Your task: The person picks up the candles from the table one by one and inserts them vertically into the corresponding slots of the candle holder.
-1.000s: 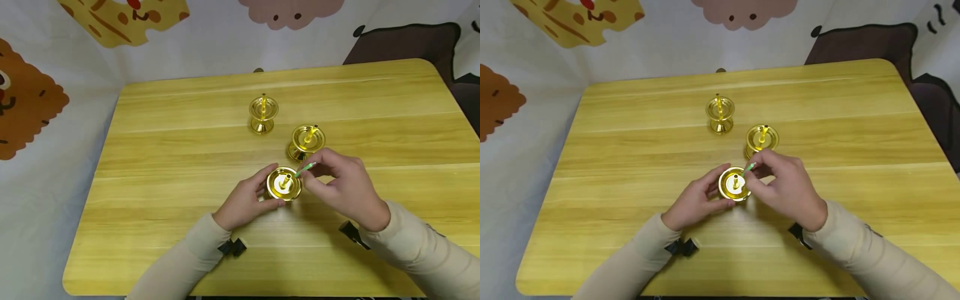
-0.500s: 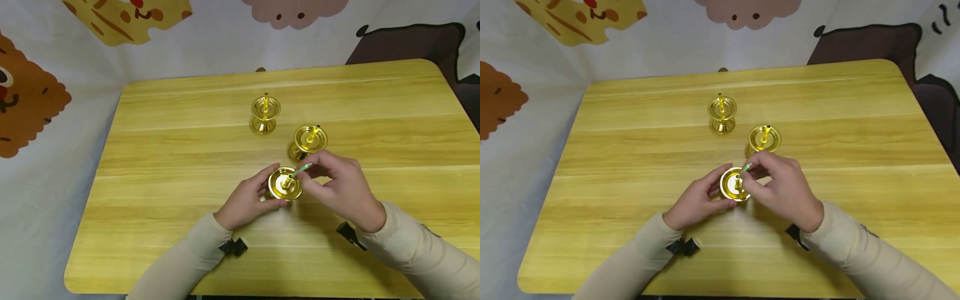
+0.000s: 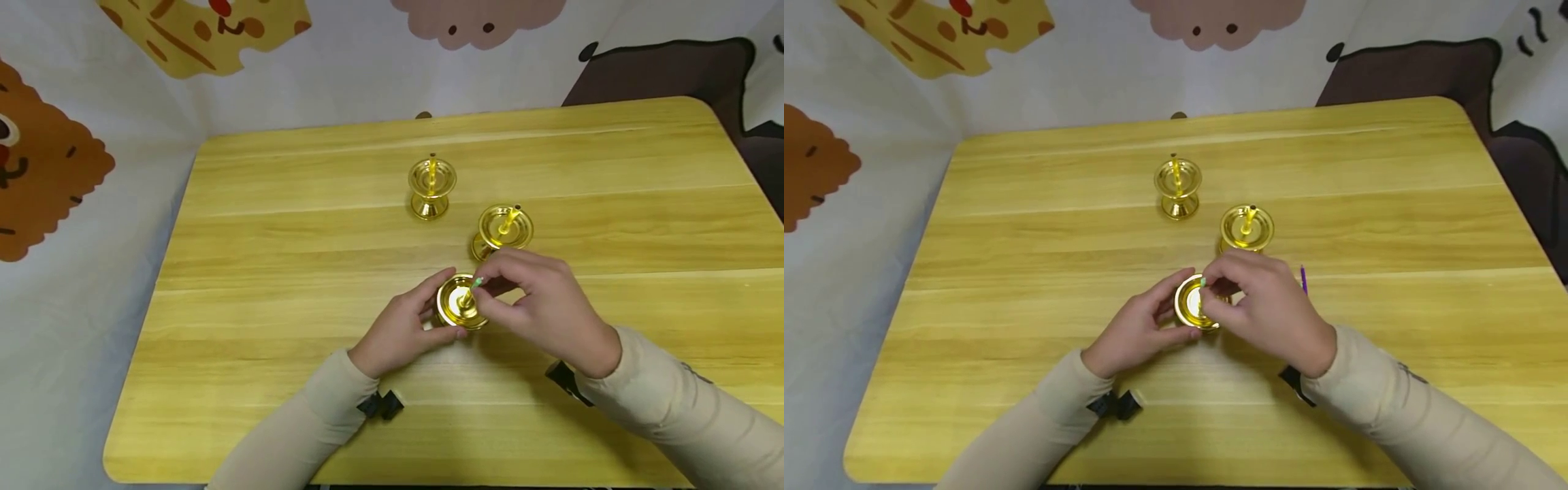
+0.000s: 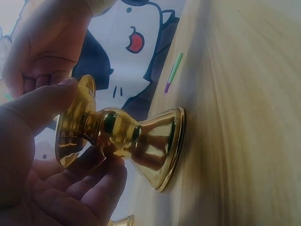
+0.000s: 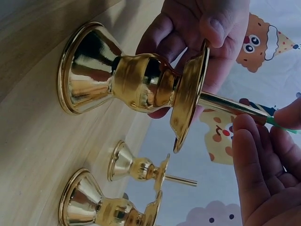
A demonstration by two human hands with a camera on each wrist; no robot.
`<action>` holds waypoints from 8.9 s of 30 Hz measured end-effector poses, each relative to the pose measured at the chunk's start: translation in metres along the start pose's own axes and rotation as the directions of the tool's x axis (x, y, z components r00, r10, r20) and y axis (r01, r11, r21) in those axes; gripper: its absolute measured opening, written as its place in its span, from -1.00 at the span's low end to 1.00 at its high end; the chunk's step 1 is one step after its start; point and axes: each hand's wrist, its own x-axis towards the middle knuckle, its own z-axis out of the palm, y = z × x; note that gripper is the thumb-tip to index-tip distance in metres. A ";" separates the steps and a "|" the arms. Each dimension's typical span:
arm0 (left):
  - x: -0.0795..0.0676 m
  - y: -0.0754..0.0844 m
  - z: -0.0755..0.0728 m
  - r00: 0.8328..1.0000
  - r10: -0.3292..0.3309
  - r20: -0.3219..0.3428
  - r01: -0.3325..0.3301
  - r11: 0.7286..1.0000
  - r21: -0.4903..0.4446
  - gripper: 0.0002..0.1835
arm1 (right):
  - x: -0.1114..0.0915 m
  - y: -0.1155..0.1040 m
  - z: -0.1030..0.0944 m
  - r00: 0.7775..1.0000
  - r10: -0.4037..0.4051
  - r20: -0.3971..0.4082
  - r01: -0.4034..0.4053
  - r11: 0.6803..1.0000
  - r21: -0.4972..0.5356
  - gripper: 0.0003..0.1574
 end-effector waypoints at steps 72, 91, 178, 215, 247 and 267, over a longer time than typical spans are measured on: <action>0.097 0.002 -0.045 0.997 -0.052 0.062 0.055 0.997 -0.048 -0.19 | -0.061 0.074 -0.055 0.782 0.579 0.231 -0.383 0.738 -0.556 -0.76; 0.131 0.001 -0.025 0.980 -0.050 0.194 0.054 0.998 -0.017 -0.01 | -0.069 0.072 -0.042 0.836 0.485 0.255 -0.294 0.790 -0.539 -0.63; 0.136 -0.002 -0.023 0.977 0.001 0.215 -0.011 0.999 0.045 -0.11 | 0.016 0.060 -0.027 0.928 0.280 -0.246 -0.324 0.932 -0.162 -0.97; 0.099 -0.017 -0.054 0.984 -0.126 0.126 0.129 0.991 -0.019 -0.07 | -0.013 0.100 -0.040 0.829 0.557 0.050 -0.481 0.756 -0.444 -0.75; 0.122 -0.019 -0.092 0.960 -0.153 -0.235 0.119 0.981 -0.153 0.08 | -0.003 0.103 -0.026 0.729 0.643 0.234 -0.414 0.686 -0.598 -0.51; 0.133 -0.025 -0.084 0.963 -0.112 -0.245 0.096 0.993 -0.075 0.07 | -0.002 0.106 -0.029 0.715 0.640 0.279 -0.415 0.711 -0.568 -0.57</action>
